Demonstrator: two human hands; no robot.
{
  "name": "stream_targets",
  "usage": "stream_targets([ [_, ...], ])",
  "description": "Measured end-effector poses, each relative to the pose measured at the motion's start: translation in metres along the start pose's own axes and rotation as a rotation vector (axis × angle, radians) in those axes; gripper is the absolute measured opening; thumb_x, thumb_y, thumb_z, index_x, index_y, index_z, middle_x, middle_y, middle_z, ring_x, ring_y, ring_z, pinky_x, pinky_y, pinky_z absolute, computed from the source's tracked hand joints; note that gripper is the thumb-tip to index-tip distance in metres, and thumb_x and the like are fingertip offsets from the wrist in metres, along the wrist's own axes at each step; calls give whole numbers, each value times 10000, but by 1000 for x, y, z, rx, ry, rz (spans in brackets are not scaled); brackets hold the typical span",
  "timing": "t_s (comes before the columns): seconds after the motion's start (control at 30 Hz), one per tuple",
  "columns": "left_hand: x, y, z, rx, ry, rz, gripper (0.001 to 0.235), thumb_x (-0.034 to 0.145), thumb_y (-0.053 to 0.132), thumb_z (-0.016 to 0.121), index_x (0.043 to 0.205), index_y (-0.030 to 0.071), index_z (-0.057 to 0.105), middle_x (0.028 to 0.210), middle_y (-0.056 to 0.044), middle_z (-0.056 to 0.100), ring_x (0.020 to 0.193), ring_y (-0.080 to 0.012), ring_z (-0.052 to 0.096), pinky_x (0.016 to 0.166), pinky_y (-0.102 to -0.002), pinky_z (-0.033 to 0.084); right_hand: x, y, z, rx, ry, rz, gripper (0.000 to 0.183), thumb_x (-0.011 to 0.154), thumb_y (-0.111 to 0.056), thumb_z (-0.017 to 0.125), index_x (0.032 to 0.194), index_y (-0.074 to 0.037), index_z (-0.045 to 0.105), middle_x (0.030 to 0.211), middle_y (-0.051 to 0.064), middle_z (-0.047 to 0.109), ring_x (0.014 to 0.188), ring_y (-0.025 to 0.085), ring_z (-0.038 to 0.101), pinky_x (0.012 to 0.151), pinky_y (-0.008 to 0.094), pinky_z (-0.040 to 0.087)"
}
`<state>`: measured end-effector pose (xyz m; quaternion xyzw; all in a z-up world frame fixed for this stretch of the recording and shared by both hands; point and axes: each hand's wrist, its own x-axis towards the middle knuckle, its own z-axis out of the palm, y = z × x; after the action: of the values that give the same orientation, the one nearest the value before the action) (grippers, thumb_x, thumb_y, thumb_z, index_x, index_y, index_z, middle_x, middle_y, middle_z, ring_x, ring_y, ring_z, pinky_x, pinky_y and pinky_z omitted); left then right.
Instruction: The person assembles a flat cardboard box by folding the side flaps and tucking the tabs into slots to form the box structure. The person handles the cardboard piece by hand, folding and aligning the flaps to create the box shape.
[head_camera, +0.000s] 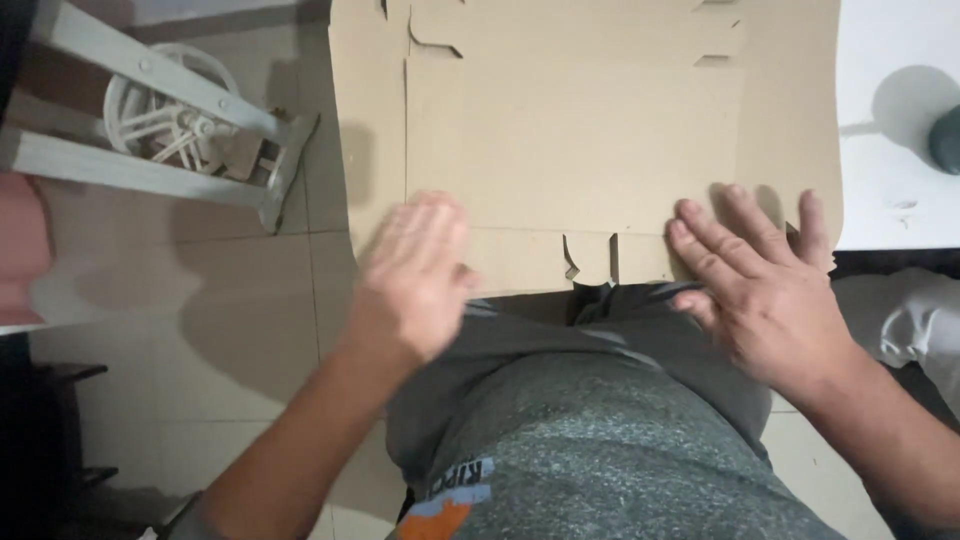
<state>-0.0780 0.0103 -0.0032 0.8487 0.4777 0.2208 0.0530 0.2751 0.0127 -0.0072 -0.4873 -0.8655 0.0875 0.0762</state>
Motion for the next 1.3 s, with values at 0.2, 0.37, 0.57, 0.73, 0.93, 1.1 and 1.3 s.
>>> stream_targets([
  [0.2,37,48,21,-194,12,-21,726,776,270,834,1321,-146,596,1366,-300,610,1352,-433,539,1220,-517,358,43,-41,9,109,45,-115,674,1016,-591,396,1522,-148,443,1627,35,417,1577,222,221,1286,621,-41],
  [0.37,11,17,10,-46,-24,83,627,862,251,813,1330,-115,610,1392,-279,619,1371,-406,552,1227,-514,354,7,7,5,-17,19,-54,642,1006,-540,436,1526,-175,524,1608,27,479,1597,290,274,1290,652,-11],
  [0.57,-3,-13,-16,180,-1,-103,589,923,323,813,1318,-70,619,1395,-249,615,1404,-388,537,1262,-541,352,-5,17,10,-89,128,118,579,1033,-455,547,1494,-106,552,1560,115,572,1573,362,400,1322,641,73],
  [0.73,4,-28,4,218,171,-389,599,976,346,799,1362,-64,595,1515,-306,501,1486,-470,392,1256,-573,298,18,6,-3,212,212,272,621,1026,-355,669,1470,40,488,1414,253,563,1404,398,497,1250,591,281],
  [0.93,24,-13,-6,-131,112,-621,602,969,331,752,1404,-37,558,1562,-247,465,1524,-401,285,1239,-618,124,23,1,-18,802,380,519,566,1023,-97,676,1533,11,456,1526,209,519,1405,314,540,1099,460,510],
  [1.1,40,7,-40,-988,477,-347,513,929,86,786,1387,-2,572,1353,-147,681,1316,-289,627,1179,-436,477,25,5,-64,1368,630,136,607,1006,-25,700,1556,-38,442,1459,173,589,1355,237,620,1205,391,525],
  [1.3,76,9,-74,-1050,753,-378,72,986,10,721,1048,-17,697,944,-105,757,857,-141,716,824,-293,625,32,26,-98,1149,626,-152,735,931,31,725,1574,-83,387,1315,122,674,1323,209,656,1227,392,544],
])
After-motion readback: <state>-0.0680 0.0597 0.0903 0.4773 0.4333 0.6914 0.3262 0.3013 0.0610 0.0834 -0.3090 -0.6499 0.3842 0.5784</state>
